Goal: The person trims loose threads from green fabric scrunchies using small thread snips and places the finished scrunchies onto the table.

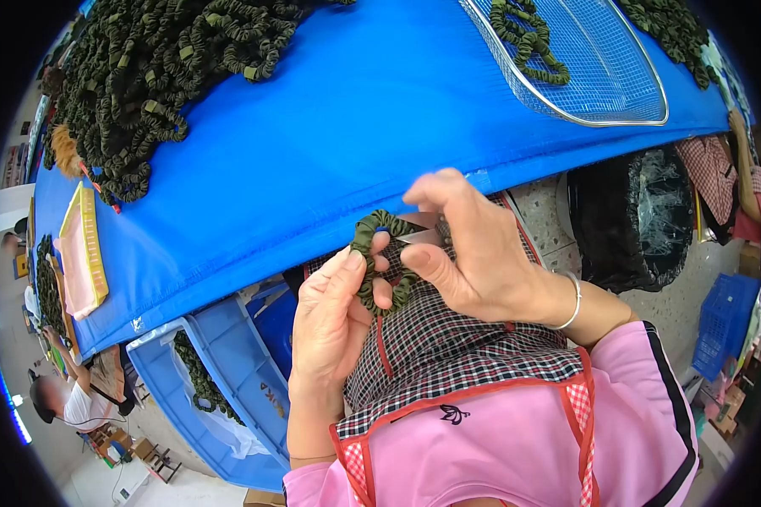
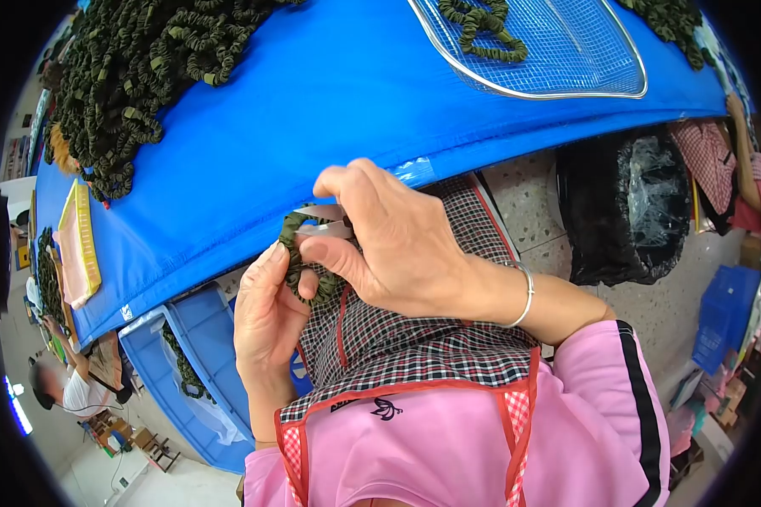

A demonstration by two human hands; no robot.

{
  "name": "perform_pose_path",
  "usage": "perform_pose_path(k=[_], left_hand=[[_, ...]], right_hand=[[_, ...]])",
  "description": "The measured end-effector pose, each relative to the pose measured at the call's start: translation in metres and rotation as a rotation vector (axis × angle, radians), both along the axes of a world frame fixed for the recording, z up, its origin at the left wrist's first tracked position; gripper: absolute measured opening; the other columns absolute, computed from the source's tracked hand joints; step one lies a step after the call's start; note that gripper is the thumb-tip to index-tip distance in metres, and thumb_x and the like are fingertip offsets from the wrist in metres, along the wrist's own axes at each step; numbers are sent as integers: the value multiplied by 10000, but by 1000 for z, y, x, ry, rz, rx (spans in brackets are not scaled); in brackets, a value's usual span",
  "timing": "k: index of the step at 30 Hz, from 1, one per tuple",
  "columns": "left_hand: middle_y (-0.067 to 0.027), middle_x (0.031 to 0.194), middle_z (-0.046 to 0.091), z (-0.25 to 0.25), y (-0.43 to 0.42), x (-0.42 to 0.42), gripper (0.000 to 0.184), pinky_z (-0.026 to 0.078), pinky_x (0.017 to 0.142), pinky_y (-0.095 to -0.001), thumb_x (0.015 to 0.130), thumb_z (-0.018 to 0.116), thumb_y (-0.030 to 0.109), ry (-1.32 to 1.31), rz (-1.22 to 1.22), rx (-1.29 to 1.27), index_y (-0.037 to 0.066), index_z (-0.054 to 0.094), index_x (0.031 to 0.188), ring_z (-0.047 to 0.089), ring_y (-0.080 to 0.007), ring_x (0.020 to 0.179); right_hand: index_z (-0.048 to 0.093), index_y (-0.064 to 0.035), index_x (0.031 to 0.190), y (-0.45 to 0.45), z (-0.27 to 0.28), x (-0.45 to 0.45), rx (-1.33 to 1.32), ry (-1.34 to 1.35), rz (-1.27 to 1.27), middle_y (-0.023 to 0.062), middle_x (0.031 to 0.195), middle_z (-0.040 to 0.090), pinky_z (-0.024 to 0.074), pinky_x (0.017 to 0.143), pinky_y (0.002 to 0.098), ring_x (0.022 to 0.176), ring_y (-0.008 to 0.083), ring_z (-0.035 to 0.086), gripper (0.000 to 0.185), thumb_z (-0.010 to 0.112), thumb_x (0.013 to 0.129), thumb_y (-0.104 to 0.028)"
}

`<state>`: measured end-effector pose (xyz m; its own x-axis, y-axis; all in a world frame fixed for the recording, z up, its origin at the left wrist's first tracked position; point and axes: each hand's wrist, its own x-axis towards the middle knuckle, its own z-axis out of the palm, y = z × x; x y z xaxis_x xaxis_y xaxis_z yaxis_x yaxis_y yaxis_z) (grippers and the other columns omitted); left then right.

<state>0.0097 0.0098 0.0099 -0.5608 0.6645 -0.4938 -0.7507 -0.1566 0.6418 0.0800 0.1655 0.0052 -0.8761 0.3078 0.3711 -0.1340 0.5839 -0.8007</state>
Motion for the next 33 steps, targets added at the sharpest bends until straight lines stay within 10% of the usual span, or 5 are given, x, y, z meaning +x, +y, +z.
perform_pose_path(k=[25,28,30,33], left_hand=[[-38,850,576,-6,7,10,256,416,638,-201,888,470,117,316,-2,-76,-42,548,1073,497,-73,678],[-41,852,577,-6,6,10,254,424,642,-206,881,480,109,310,-1,-103,-39,545,1077,506,-80,679],[-45,851,578,-5,6,10,264,430,646,-210,874,488,99,269,29,-125,-35,529,1097,515,-85,685],[-81,869,573,-4,7,10,249,418,655,-236,866,484,103,318,16,-153,-28,500,1077,506,-121,700]], right_hand=[[554,-37,812,-4,-18,5,12,9,94,71,735,532,437,524,305,636,229,543,119,622,719,-67],[549,-32,854,-2,-10,4,-217,-45,138,63,754,554,444,558,274,635,193,551,127,610,746,-57],[535,-17,928,-8,-13,0,-854,4,120,56,802,562,444,626,265,694,156,545,195,616,761,-75],[525,-8,974,7,-17,-8,-475,-85,104,50,840,536,426,669,266,755,115,486,254,629,770,-117]])
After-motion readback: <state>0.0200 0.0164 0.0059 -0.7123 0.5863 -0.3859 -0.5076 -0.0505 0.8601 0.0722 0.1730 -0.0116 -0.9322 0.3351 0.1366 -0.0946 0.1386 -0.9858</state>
